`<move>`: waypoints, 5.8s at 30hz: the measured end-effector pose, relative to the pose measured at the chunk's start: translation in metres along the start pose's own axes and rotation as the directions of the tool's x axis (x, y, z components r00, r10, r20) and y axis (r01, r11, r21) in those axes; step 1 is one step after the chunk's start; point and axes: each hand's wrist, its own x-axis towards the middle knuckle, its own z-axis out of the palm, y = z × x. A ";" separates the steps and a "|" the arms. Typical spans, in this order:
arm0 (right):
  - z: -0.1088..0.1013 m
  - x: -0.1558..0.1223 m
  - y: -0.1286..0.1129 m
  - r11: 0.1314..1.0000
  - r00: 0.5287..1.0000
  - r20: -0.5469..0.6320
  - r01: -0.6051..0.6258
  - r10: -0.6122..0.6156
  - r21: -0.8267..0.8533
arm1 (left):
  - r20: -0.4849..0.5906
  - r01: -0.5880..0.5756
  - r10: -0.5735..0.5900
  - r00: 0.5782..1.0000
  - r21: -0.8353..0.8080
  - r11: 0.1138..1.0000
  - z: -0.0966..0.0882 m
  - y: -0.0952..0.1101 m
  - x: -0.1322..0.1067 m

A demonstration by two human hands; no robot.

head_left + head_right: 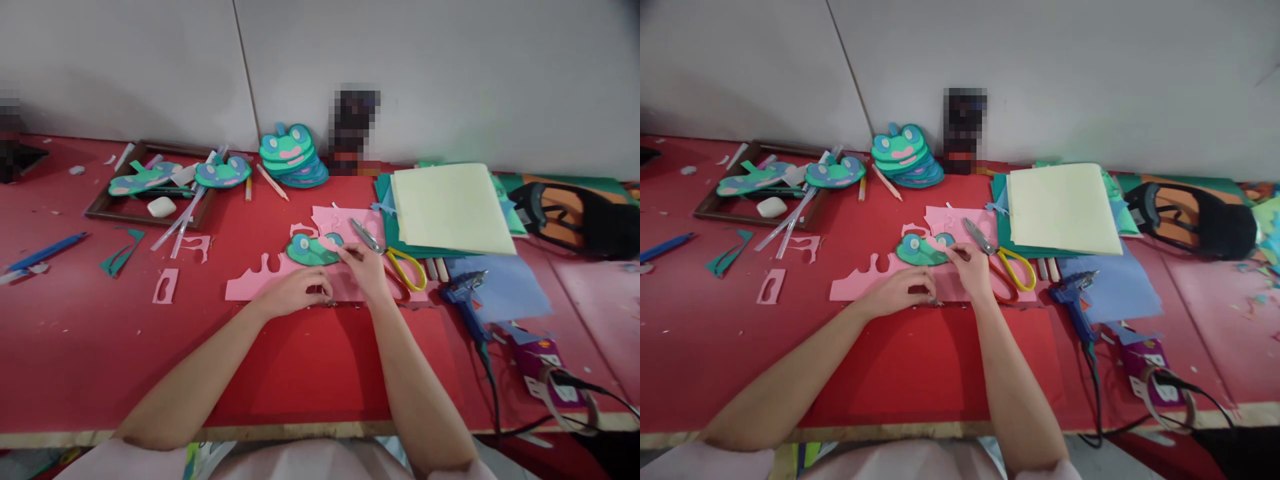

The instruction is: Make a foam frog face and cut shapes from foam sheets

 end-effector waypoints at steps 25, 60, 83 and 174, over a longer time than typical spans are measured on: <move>-0.001 -0.007 -0.011 0.989 0.976 0.206 0.096 -0.070 -0.117 | -0.710 0.235 -0.087 0.699 0.114 0.965 0.000 -0.026 0.006; 0.013 -0.011 -0.002 0.852 0.982 0.068 0.187 -0.177 -0.489 | -0.570 0.419 -0.046 0.821 0.545 0.726 0.008 -0.017 0.009; 0.011 -0.010 -0.004 0.848 0.982 0.104 0.190 -0.159 -0.495 | -0.349 0.289 0.014 0.937 0.797 0.531 0.045 0.012 0.002; 0.031 -0.013 -0.014 0.683 0.999 0.019 0.042 -0.041 -0.730 | -0.340 0.366 -0.152 0.928 0.760 0.536 0.052 0.018 0.001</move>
